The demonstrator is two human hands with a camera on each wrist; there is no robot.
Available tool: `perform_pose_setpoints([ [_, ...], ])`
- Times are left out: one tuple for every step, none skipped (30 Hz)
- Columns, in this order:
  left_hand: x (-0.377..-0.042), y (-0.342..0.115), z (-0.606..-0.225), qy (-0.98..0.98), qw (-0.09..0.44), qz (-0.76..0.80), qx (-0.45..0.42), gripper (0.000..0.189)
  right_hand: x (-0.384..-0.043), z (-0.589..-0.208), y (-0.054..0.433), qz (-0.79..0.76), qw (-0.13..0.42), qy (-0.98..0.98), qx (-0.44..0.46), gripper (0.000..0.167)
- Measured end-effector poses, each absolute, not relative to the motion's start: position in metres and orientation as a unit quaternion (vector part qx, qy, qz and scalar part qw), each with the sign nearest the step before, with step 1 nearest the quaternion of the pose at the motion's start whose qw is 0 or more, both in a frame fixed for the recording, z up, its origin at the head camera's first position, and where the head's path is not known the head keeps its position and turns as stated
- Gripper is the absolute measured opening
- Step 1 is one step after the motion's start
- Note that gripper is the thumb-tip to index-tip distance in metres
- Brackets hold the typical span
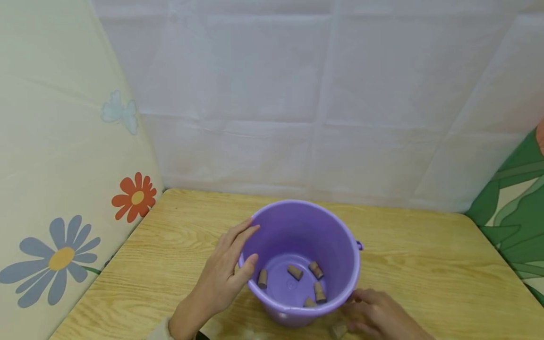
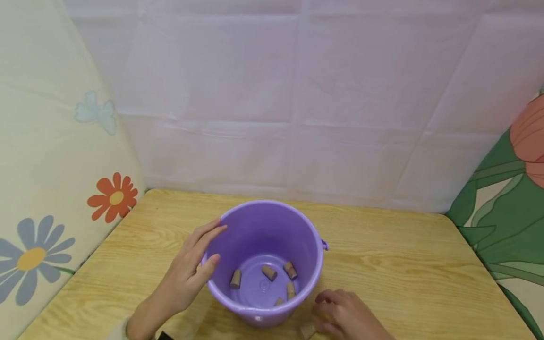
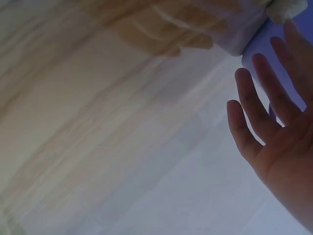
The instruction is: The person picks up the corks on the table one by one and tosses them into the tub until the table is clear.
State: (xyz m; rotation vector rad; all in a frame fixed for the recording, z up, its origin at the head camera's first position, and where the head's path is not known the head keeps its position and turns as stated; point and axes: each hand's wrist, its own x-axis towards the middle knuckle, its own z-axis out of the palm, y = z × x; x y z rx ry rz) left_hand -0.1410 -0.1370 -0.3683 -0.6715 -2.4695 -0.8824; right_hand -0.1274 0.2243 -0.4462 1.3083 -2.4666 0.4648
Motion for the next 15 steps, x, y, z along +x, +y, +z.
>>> perform_pose_setpoints([
  [-0.1409, -0.1371, -0.3681, -0.891, 0.216, -0.318, -0.243, 0.052, -0.1274, -0.4469, 0.224, 0.162, 0.154, -0.86, 0.459, 0.026],
  [-0.1406, -0.1371, -0.3679, -0.891, 0.216, -0.318, -0.243, 0.052, -0.1276, -0.4478, 0.2239, 0.161, 0.156, -0.858, 0.463, 0.025],
  [-0.1403, -0.1372, -0.3677, -0.891, 0.215, -0.317, -0.243, 0.053, -0.1279, -0.4488, 0.2235, 0.16, 0.159, -0.854, 0.469, 0.023],
  [-0.1402, -0.1372, -0.3676, -0.891, 0.214, -0.318, -0.243, 0.053, -0.128, -0.4497, 0.2231, 0.161, 0.159, -0.851, 0.474, 0.022],
  [-0.14, -0.1372, -0.3674, -0.891, 0.213, -0.318, -0.243, 0.053, -0.1283, -0.4508, 0.2226, 0.16, 0.163, -0.847, 0.48, 0.02],
  [-0.1398, -0.1371, -0.3671, -0.892, 0.212, -0.318, -0.243, 0.053, -0.1281, -0.4517, 0.2222, 0.158, 0.166, -0.845, 0.483, 0.02],
  [-0.1397, -0.137, -0.3667, -0.892, 0.21, -0.319, -0.243, 0.053, -0.1278, -0.4525, 0.2217, 0.156, 0.166, -0.844, 0.485, 0.019],
  [-0.1396, -0.137, -0.3666, -0.892, 0.209, -0.32, -0.243, 0.053, -0.1275, -0.4533, 0.2213, 0.156, 0.164, -0.844, 0.487, 0.019],
  [-0.1395, -0.1369, -0.3663, -0.892, 0.207, -0.321, -0.241, 0.053, -0.1269, -0.4539, 0.221, 0.154, 0.162, -0.845, 0.486, 0.019],
  [-0.1395, -0.1368, -0.3662, -0.892, 0.207, -0.322, -0.241, 0.053, -0.1263, -0.4542, 0.2208, 0.151, 0.16, -0.848, 0.482, 0.019],
  [-0.1395, -0.1368, -0.3661, -0.892, 0.207, -0.322, -0.24, 0.052, -0.1257, -0.4543, 0.2206, 0.15, 0.158, -0.851, 0.479, 0.019],
  [-0.1398, -0.1367, -0.3663, -0.892, 0.209, -0.322, -0.24, 0.052, -0.1251, -0.4542, 0.2205, 0.15, 0.153, -0.854, 0.475, 0.019],
  [-0.14, -0.1369, -0.3666, -0.892, 0.211, -0.322, -0.24, 0.052, -0.1244, -0.454, 0.2206, 0.15, 0.146, -0.857, 0.471, 0.018],
  [-0.1402, -0.1369, -0.3673, -0.891, 0.215, -0.32, -0.24, 0.052, -0.1241, -0.4539, 0.2206, 0.15, 0.144, -0.858, 0.469, 0.018],
  [-0.1405, -0.1369, -0.3678, -0.89, 0.219, -0.318, -0.241, 0.051, -0.1239, -0.4538, 0.2204, 0.15, 0.142, -0.859, 0.468, 0.018],
])
